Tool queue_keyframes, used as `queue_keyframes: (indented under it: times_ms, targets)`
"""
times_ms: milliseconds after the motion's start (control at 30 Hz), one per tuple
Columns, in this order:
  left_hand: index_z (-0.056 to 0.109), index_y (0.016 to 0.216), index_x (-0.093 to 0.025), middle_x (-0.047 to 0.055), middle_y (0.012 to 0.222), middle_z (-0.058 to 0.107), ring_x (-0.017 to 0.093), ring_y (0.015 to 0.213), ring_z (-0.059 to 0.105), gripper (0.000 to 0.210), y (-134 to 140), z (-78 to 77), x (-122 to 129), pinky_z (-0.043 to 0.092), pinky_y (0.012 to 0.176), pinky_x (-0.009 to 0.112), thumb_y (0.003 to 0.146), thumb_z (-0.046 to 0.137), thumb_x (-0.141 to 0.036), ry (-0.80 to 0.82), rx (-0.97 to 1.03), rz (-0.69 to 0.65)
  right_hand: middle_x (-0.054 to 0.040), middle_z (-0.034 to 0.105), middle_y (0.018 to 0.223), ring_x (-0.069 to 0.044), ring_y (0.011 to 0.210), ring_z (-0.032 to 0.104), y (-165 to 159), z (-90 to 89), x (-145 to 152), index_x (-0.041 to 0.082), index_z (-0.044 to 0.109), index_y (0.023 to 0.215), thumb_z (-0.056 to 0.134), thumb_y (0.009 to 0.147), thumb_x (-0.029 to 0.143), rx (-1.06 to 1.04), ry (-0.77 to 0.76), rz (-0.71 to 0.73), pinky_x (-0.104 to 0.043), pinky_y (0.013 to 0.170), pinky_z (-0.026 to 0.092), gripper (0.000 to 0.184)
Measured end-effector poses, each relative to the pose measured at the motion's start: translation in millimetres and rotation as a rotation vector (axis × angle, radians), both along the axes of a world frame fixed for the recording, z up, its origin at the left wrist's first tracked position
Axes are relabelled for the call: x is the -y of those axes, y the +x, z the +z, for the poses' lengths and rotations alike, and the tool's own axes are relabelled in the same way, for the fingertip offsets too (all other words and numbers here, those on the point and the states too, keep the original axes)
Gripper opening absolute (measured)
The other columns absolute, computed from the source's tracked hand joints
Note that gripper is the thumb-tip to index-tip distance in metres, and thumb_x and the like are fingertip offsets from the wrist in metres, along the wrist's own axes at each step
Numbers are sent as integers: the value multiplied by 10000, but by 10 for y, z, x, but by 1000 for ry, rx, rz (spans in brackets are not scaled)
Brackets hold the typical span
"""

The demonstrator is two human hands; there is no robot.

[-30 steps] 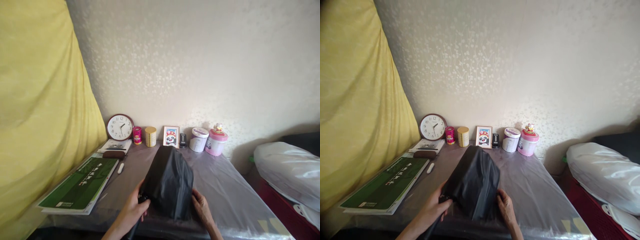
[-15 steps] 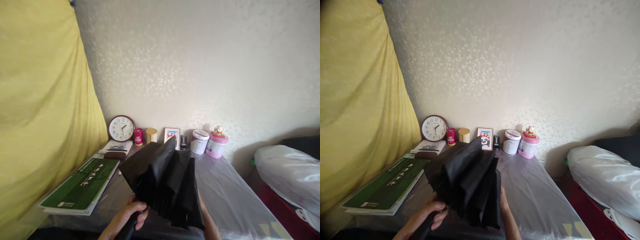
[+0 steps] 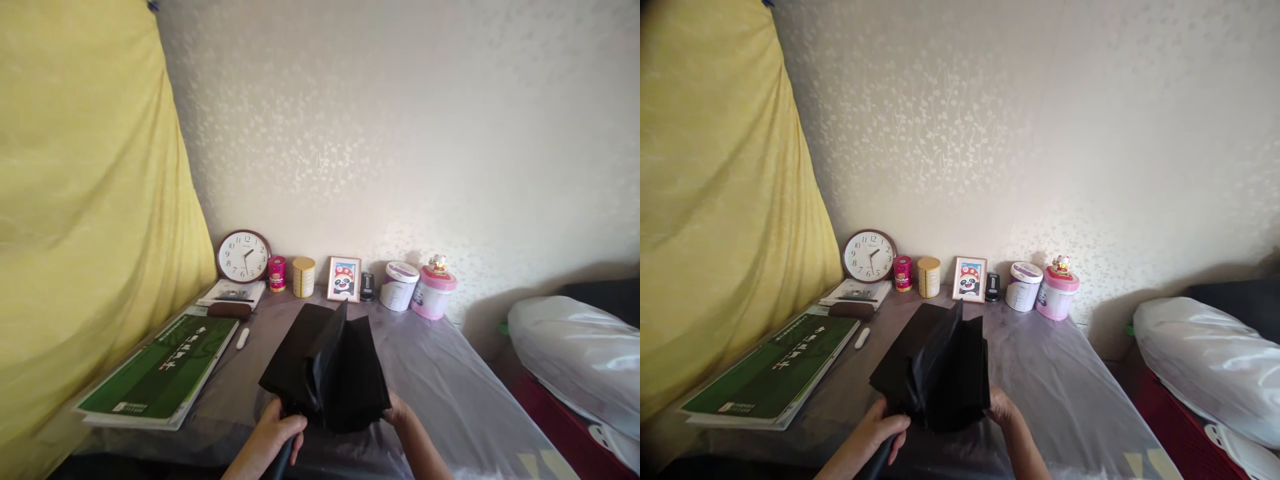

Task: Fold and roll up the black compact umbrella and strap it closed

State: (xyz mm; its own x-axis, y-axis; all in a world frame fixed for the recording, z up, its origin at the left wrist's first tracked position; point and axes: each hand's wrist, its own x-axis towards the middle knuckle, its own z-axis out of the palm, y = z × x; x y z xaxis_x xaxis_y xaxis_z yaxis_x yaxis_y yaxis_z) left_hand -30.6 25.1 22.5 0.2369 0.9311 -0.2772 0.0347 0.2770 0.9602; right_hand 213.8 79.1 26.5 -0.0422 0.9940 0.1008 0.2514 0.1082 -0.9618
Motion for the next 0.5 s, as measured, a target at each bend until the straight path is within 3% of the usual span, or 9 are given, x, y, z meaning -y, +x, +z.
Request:
queue_keyframes:
  times_ms: [100, 167, 300, 367, 433, 500]
  targets:
    - [410, 872, -205, -108, 409, 466, 94, 346, 430, 248, 99, -68, 14, 339, 373, 198, 645, 488, -265, 6, -82, 26, 16, 559, 453, -114, 440, 511, 47, 73, -24, 191, 598, 535, 624, 626, 422, -7, -230, 320, -231, 483, 463, 250]
    - [414, 961, -197, -112, 458, 468, 107, 388, 469, 326, 160, -96, 36, 357, 370, 200, 644, 483, -227, 26, -134, 40, 33, 521, 416, -79, 381, 457, 80, 101, 32, 183, 572, 529, 560, 670, 341, 31, -365, 403, -182, 416, 388, 212]
    - [429, 1082, -185, -54, 605, 557, 150, 503, 568, 418, 246, -117, 61, 420, 427, 235, 667, 475, -197, 95, -308, 36, 45, 501, 396, -68, 369, 436, 192, 132, 179, 191, 536, 487, 490, 631, 187, 161, -409, 408, -171, 400, 325, 151]
    - [455, 1115, -188, 25, 844, 640, 186, 782, 632, 448, 277, -118, 55, 488, 661, 271, 669, 485, -153, 198, -397, 32, 45, 509, 407, -75, 371, 433, 284, 122, 251, 200, 539, 488, 473, 618, 162, 226, -394, 408, -183, 400, 317, 151]
    - [445, 1182, -186, 85, 1156, 571, 206, 1068, 549, 533, 313, -117, 49, 416, 888, 280, 660, 487, -89, 303, -537, 22, 49, 521, 424, -82, 378, 433, 404, 90, 324, 209, 567, 534, 476, 631, 171, 265, -369, 377, -191, 406, 319, 138]
    - [368, 1284, -160, 135, 1307, 454, 231, 1108, 526, 642, 358, -112, 55, 388, 924, 302, 661, 465, -38, 328, -719, -10, 53, 526, 426, -88, 382, 436, 543, 47, 397, 213, 594, 586, 484, 667, 205, 304, -356, 324, -192, 408, 316, 137]
